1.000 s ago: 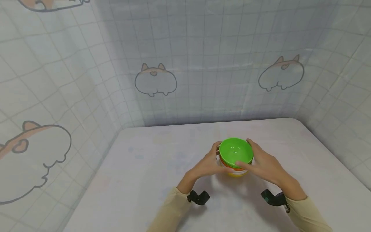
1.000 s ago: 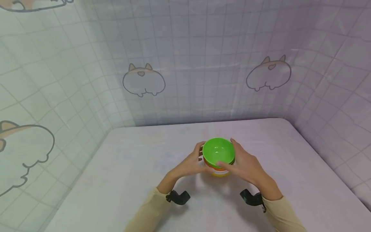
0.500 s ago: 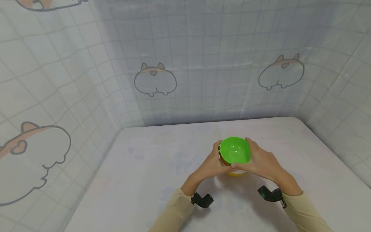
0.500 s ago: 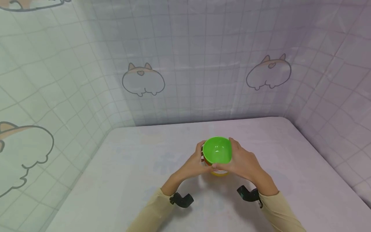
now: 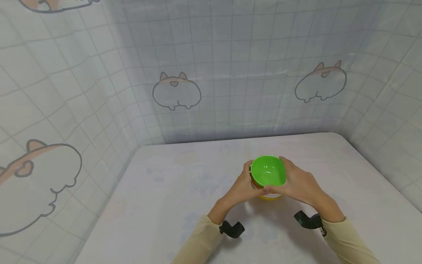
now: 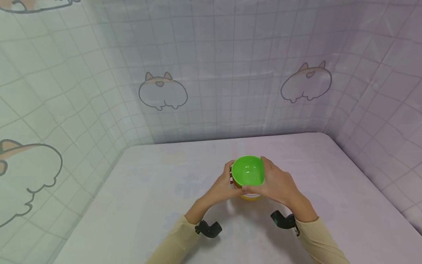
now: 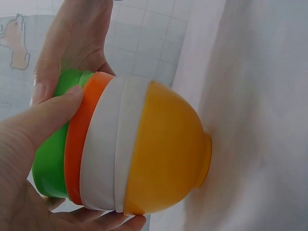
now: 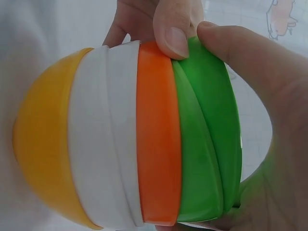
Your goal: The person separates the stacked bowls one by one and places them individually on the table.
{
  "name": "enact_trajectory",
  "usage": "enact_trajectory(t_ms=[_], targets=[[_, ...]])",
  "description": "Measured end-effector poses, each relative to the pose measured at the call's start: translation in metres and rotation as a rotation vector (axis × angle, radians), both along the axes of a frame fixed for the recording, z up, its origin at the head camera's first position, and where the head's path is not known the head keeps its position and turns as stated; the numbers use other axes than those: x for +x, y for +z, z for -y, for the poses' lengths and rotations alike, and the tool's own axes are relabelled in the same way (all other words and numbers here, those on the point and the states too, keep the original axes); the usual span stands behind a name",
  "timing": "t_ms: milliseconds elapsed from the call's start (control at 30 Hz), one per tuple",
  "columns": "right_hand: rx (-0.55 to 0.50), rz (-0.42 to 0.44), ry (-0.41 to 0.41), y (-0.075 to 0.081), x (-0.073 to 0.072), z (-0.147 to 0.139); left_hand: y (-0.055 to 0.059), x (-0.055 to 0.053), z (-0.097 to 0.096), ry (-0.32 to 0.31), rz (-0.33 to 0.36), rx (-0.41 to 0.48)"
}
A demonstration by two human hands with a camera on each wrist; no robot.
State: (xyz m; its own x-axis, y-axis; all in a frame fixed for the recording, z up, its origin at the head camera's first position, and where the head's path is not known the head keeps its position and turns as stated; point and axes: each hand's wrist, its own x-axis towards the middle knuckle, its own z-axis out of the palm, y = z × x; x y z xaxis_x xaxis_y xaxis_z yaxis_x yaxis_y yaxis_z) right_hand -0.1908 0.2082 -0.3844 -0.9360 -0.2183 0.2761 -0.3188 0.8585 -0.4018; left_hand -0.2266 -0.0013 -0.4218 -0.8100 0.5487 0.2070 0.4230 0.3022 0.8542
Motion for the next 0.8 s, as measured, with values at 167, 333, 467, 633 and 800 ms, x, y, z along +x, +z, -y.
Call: enact_trajectory(t_ms=[167,333,467,633,800], targets=[[-0.021,-0.003,0.014,-0.001,-0.003,-0.002,0.0,-0.001,-0.002,0.008,-0.007,-0.003],[-0.035,-0.019,0.036,-0.002,-0.008,-0.004,0.001,-0.003,-0.005,0.02,-0.021,-0.011],[-0.022,-0.009,0.034,-0.002,-0.011,-0.006,0.001,-0.006,-0.007,0.028,-0.023,-0.015],[-0.034,0.01,0.042,-0.001,-0.014,-0.007,0.001,-0.008,-0.01,0.029,-0.033,-0.014],[-0.059,0.017,0.033,-0.001,-0.017,-0.009,0.002,-0.009,-0.013,0.026,-0.042,-0.009]])
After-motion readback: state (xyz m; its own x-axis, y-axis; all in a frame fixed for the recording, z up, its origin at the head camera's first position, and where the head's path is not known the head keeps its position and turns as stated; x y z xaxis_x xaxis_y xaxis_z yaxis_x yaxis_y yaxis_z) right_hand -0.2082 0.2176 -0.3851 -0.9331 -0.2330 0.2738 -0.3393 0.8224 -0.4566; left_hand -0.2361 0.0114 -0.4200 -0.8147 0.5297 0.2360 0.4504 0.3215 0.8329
